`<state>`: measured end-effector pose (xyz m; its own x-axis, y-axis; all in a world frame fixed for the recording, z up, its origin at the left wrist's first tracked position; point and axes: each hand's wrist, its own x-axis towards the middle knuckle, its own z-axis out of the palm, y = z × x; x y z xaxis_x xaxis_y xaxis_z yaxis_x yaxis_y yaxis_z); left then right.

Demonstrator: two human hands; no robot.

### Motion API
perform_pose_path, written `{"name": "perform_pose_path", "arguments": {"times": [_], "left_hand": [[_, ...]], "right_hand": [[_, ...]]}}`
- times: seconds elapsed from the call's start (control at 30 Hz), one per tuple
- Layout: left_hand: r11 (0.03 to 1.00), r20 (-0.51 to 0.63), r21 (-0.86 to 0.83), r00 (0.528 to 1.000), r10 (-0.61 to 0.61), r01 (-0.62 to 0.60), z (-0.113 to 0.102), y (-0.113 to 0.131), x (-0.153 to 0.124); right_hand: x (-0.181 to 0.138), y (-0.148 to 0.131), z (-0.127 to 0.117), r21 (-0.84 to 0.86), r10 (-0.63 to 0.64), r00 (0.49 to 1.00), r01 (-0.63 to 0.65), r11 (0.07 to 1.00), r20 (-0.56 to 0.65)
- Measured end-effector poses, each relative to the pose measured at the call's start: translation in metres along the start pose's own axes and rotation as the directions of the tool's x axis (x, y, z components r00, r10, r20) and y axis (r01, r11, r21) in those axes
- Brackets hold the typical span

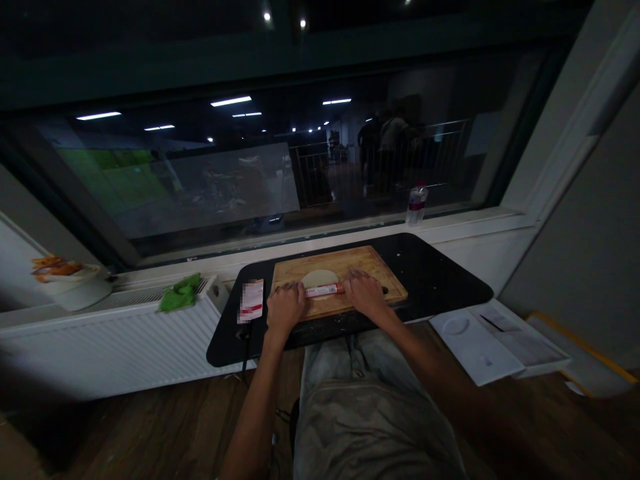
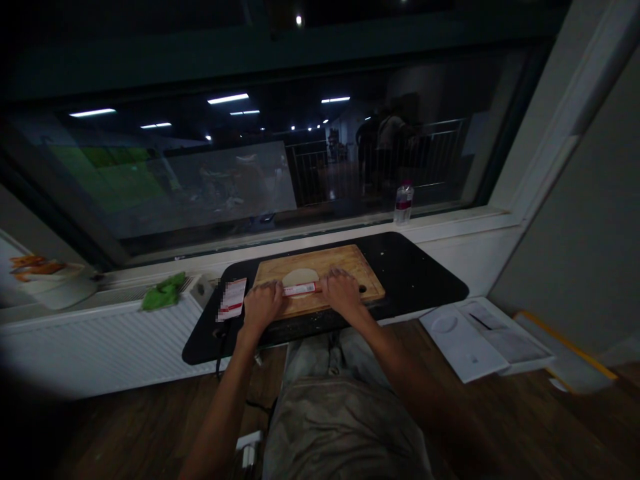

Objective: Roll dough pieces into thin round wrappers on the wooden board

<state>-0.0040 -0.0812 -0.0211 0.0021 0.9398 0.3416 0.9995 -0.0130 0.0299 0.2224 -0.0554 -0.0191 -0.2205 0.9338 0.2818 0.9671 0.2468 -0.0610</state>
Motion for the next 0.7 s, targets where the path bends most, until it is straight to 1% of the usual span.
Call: {"name": "perform_pose_path", "arguments": {"times": [0.13, 0.23, 0.33, 0.4, 0.5, 0.7], "left_hand": [[0.997, 0.011, 0.026, 0.998, 0.068, -0.069, -0.002, -0.001, 0.002], [0.992, 0.039, 0.054, 0.993, 0.11, -0.112, -0.001, -0.003, 0.004], [0.995, 0.05, 0.043, 0.995, 0.09, -0.092, 0.003, -0.004, 0.009], [0.998, 0.02, 0.014, 0.998, 0.059, -0.059, 0.007, -0.005, 0.014], [0.998, -0.019, -0.003, 0.998, 0.063, -0.063, 0.012, -0.007, 0.023], [0.994, 0.037, 0.04, 0.995, 0.097, -0.098, 0.009, -0.007, 0.033]], "right_hand": [[-0.008, -0.002, -0.003, -0.001, 0.015, 1.0, -0.015, 1.0, -0.01], [-0.008, -0.001, -0.002, -0.001, -0.005, 1.0, 0.005, 1.0, -0.01], [-0.002, 0.001, 0.001, -0.008, -0.023, 1.0, 0.023, 1.0, -0.004], [0.005, 0.002, 0.002, -0.011, -0.032, 0.999, 0.032, 0.999, -0.015], [0.017, 0.004, 0.004, -0.011, -0.036, 0.999, 0.036, 0.999, -0.029], [0.036, 0.007, 0.006, 0.003, -0.017, 1.0, 0.017, 1.0, 0.016]]}}
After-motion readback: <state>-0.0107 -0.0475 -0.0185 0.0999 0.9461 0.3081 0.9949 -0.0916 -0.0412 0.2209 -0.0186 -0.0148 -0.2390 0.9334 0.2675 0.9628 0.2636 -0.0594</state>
